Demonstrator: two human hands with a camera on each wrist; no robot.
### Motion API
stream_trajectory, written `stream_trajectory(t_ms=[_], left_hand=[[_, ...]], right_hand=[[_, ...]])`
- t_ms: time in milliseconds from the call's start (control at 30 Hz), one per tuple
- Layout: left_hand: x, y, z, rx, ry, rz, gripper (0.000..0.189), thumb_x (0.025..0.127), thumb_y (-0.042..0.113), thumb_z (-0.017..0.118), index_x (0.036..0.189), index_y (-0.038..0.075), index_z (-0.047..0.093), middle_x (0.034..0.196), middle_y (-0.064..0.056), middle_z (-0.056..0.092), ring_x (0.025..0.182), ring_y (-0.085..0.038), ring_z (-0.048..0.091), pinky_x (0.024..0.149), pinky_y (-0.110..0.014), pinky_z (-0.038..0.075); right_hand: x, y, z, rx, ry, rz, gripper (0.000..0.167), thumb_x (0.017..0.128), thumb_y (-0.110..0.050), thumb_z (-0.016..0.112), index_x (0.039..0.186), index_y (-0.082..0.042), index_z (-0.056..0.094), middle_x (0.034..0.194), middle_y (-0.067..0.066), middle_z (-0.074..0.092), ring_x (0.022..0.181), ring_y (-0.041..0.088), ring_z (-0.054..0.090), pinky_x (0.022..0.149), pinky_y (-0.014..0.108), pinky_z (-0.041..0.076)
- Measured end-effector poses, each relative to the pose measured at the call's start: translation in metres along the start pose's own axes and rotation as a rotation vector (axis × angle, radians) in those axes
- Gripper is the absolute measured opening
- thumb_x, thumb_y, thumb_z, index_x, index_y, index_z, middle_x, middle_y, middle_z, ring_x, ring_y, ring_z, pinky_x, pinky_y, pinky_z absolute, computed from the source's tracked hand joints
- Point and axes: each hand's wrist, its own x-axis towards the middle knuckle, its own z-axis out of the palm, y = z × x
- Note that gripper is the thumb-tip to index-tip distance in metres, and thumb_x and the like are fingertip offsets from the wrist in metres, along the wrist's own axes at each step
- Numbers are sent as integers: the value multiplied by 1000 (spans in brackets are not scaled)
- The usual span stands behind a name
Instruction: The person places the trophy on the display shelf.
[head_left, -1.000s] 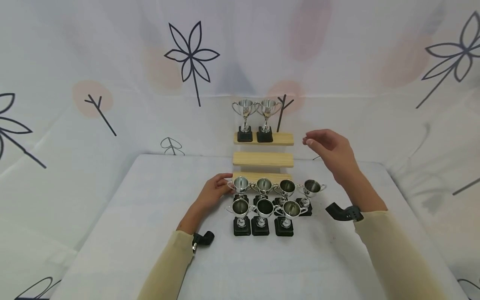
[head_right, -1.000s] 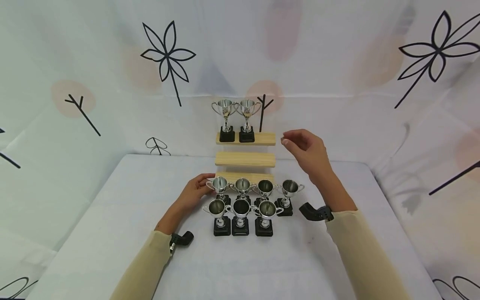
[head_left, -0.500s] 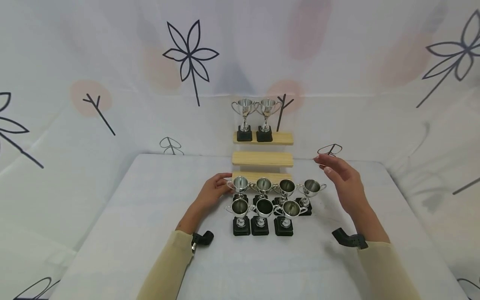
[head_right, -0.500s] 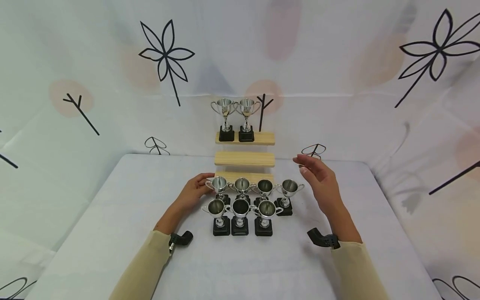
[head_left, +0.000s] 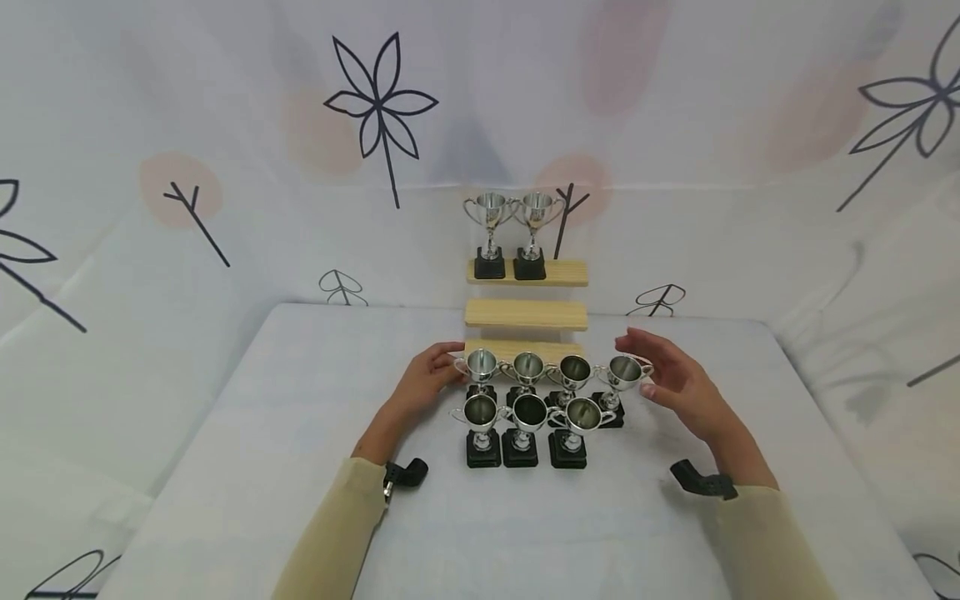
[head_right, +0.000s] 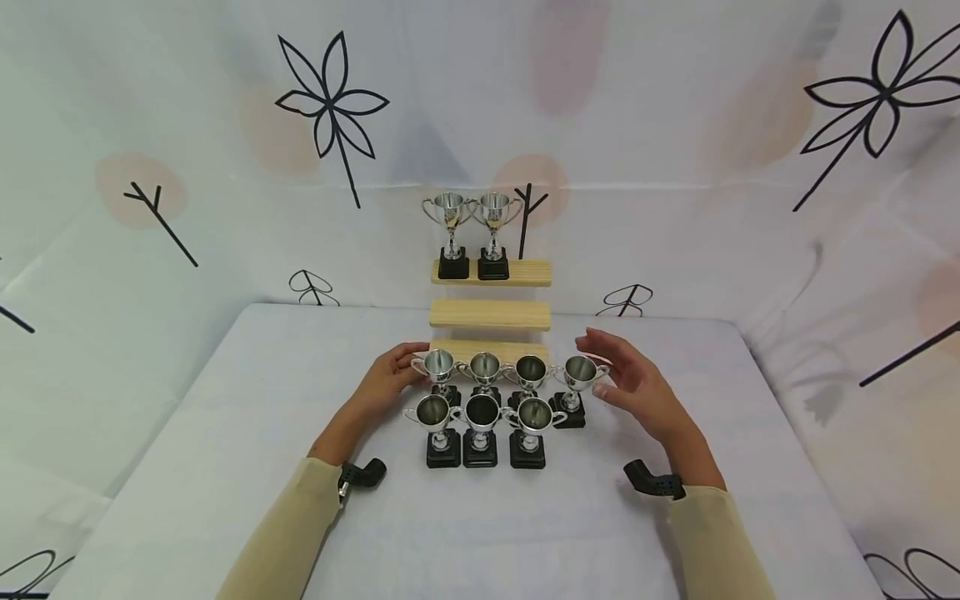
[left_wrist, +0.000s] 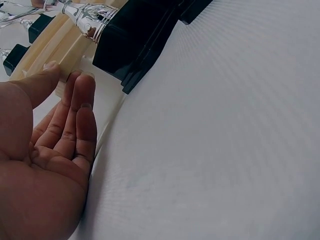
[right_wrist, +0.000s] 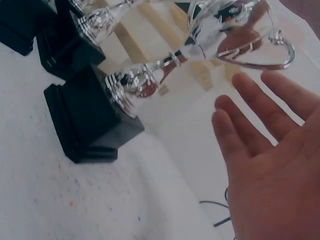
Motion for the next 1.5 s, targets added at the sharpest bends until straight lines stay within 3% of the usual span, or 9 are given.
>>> stream_trajectory(t_ms=[133, 300, 467, 633, 833, 1000, 1500], left_hand=[[0, 0, 0, 2, 3, -8, 48, 105, 13, 68, 150, 6, 55, 107, -11, 76, 96, -18, 74, 91, -29, 54], [0, -2, 0, -15, 5, -11, 47, 104, 12, 68, 149, 7, 55, 109, -11, 76, 97, -19, 74, 92, -29, 53], [1, -3, 0, -21, 0, 3, 48, 104, 13, 68, 150, 7, 55, 109, -11, 76, 97, -19, 74, 92, -29, 54], [2, -4, 1, -3, 9, 14, 48, 104, 13, 69, 149, 6, 55, 105, -10, 75, 95, -16, 73, 89, -28, 53], [2, -2, 1, -7, 16, 15, 48, 103, 12, 69, 148, 6, 56, 105, -11, 75, 95, -16, 73, 88, -27, 52], [1, -3, 1, -23, 7, 8, 48, 103, 11, 69, 149, 5, 55, 106, -11, 75, 95, -16, 73, 89, -27, 53], [-1, -2, 1, -32, 3, 12, 49, 103, 13, 70, 149, 4, 55, 105, -11, 74, 94, -15, 72, 88, -27, 53]], right_hand=[[-4, 3, -1, -76, -79, 83, 91, 87, 20, 63, 167, -5, 26, 162, 22, 40, 148, 17, 43, 108, 22, 38], [-6, 6, 2, -112, -140, 152, 93, 89, 15, 71, 167, -11, 28, 162, 16, 43, 146, 11, 47, 114, 17, 36], [-8, 8, 5, -89, -116, 201, 74, 92, 10, 74, 158, -1, 41, 160, 3, 51, 141, 4, 51, 113, 16, 38], [-7, 11, 11, -135, -57, 231, 61, 93, 5, 77, 148, 4, 51, 143, -9, 63, 131, 1, 59, 107, 15, 43], [-5, 16, 16, -162, 27, 220, 51, 90, 7, 78, 136, 3, 58, 128, -6, 68, 120, 2, 65, 103, 16, 47], [-7, 21, 15, -168, 80, 228, 43, 90, 9, 78, 130, 1, 64, 121, -13, 70, 113, 0, 68, 98, 16, 51], [-5, 21, 17, -154, 75, 222, 33, 91, 8, 77, 123, 7, 67, 116, -11, 74, 109, 3, 71, 96, 18, 53]])
